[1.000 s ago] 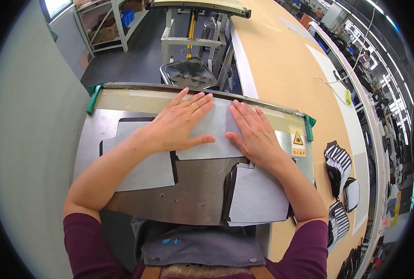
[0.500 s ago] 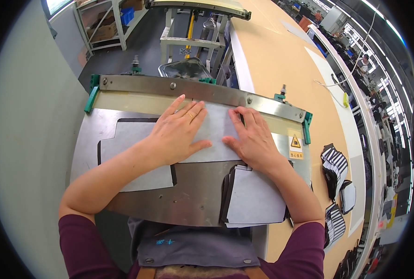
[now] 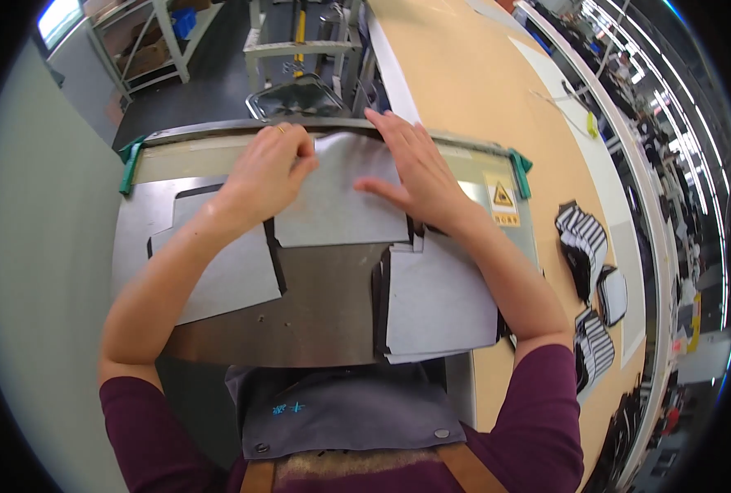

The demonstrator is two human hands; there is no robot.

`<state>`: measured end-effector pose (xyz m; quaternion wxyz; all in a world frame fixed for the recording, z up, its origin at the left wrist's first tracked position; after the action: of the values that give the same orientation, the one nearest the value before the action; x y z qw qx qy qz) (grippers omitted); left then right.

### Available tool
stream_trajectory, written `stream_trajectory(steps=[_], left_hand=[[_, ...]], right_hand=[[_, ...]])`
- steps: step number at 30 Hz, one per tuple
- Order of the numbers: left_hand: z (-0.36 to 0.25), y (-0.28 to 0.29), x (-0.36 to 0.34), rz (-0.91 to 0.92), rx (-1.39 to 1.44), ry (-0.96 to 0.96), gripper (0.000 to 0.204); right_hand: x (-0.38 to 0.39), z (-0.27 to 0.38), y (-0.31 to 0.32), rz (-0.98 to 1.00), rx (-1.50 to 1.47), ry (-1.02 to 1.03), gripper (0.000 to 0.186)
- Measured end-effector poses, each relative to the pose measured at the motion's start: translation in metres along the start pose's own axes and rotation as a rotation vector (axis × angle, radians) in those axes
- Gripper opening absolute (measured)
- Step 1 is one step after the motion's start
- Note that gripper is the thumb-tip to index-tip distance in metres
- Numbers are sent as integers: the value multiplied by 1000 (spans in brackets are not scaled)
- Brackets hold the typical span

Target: Folding the edges of leather pieces using a specialized folding machine.

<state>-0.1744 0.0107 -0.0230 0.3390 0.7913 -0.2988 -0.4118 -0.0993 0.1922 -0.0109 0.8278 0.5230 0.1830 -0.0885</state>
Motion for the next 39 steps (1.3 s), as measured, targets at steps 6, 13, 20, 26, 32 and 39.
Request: stream_trajectory(steps=[6, 13, 20, 26, 32, 39], left_hand=[[-84, 39, -37, -370, 307, -131, 10], [-139, -35, 12, 201, 614, 121, 16], [-133, -41, 39, 164, 331, -40, 28], [-82, 20, 92, 359, -465, 83, 73], [-55, -22, 74, 333, -185, -61, 81], [-59, -42, 8, 214, -50, -119, 78]], right_hand=[[-20, -19, 96, -103, -504, -210, 19], [68, -22, 118, 459, -90, -416, 22], [143, -30, 54, 205, 148, -349, 48], [123, -21, 76, 201, 289, -307, 55], [40, 30, 35, 306, 16, -106, 55], [14, 25, -8, 320, -39, -103, 56]])
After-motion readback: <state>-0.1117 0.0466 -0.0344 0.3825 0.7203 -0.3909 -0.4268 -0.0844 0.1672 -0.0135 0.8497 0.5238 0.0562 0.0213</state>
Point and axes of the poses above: each hand's wrist, its own x-axis away from the middle knuckle, its own y-axis out of the back of the hand, z = x × y, the point moved 6 cm from there along -x, towards the middle knuckle, and after that the axes turned 15 degrees about -y, right-handed, at the moved point
